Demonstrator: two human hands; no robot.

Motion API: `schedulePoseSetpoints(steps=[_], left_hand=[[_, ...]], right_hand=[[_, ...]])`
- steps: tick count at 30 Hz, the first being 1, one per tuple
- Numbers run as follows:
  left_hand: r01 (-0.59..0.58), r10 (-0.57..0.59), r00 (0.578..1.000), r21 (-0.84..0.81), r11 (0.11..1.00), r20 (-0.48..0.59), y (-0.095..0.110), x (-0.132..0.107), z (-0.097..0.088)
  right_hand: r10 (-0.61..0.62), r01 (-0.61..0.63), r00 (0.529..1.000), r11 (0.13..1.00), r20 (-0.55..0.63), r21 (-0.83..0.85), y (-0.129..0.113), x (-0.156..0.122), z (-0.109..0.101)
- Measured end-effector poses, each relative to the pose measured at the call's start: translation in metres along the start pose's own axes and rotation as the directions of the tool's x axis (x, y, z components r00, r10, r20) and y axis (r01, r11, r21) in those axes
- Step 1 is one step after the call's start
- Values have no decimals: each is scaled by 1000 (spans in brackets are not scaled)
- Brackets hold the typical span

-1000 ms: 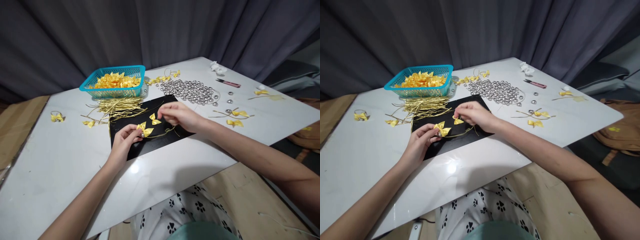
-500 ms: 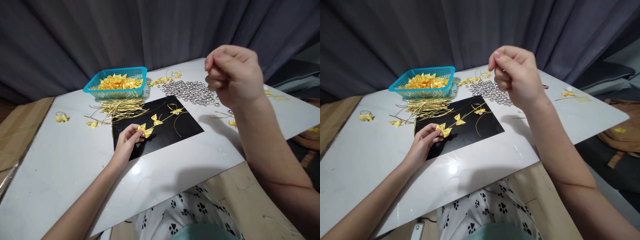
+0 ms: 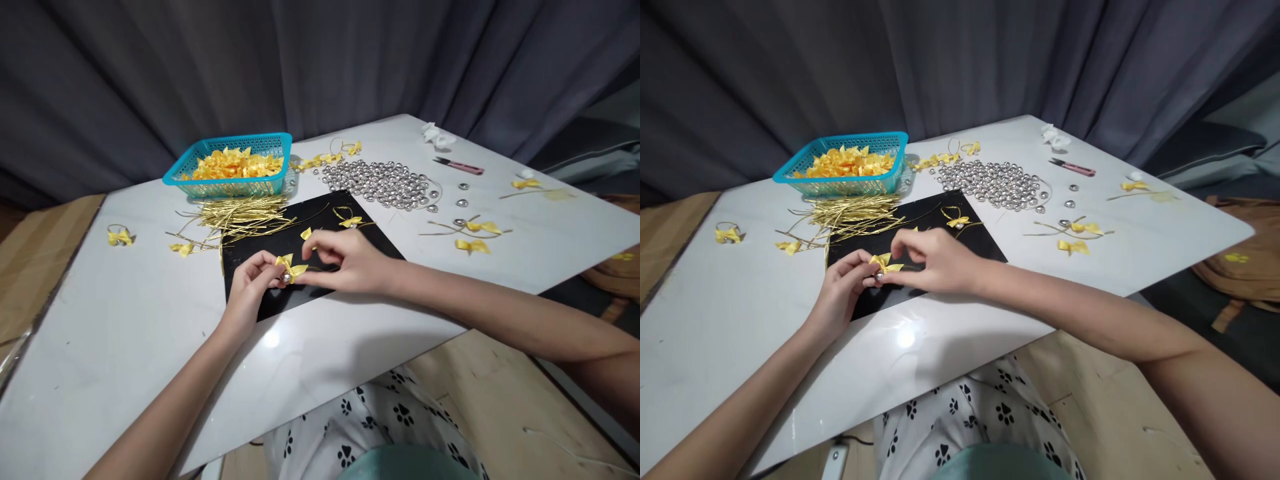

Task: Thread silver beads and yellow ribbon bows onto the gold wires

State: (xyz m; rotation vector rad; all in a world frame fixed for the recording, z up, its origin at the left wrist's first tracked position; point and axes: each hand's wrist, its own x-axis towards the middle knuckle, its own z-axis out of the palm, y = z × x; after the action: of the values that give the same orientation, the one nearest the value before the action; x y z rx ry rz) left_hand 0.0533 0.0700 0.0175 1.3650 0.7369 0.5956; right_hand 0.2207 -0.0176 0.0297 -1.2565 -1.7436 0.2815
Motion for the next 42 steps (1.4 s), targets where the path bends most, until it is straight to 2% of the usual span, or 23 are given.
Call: schedulePoseSetpoints(steps=[3,6,11,15,17,19,21,22,24,27,31,35,39,42], left_hand=[[11,-11,1000,-3,1000,4,1,-1,1],[17,-17,1000,-17,1000,18,1,-1,1],[24,-23,1000,-47,999,15,0,-2,-1],[28,-27,999,-44,999,26,0,-3,-1],[31,-29,999,-44,999,36,1,-3,0],[33,-31,998,-33,999,46,3,-3,1],[35,-34,998,-13,999,58,3,-3,2],[35,-35,997,-4,999,64,4,-2,2],[32,-32,997,3,999,77,3,-2,2],[20,-21,997,5,1000,74,2,-2,1],[-44,42,997,20,999,59,2,-4,2],[-121,123,989,-29,992,77,2,-3,4],[-102,102,995,6,995,24,1,-2,5],[-78,79,997,51,996,-12,1,-1,5]], right_hand=[[-50,53,996,998,75,-36,1,-6,16],[-100,110,987,991,123,-75,5,-10,20],[-188,207,977,949,99,-239,10,-13,23],[-308,332,943,863,124,-380,10,-15,24],[-296,327,945,855,141,-402,8,-15,25],[-207,231,972,927,112,-296,5,-14,25],[-35,39,998,996,48,-82,3,-12,25],[77,-78,997,996,28,42,2,-11,26],[291,-296,955,915,61,275,0,-7,27],[449,-484,871,714,199,506,-1,-2,27],[514,-564,812,568,277,599,0,3,23],[508,-602,781,462,363,651,2,3,19],[489,-605,782,447,385,659,3,3,18],[495,-598,790,492,362,632,4,4,16]])
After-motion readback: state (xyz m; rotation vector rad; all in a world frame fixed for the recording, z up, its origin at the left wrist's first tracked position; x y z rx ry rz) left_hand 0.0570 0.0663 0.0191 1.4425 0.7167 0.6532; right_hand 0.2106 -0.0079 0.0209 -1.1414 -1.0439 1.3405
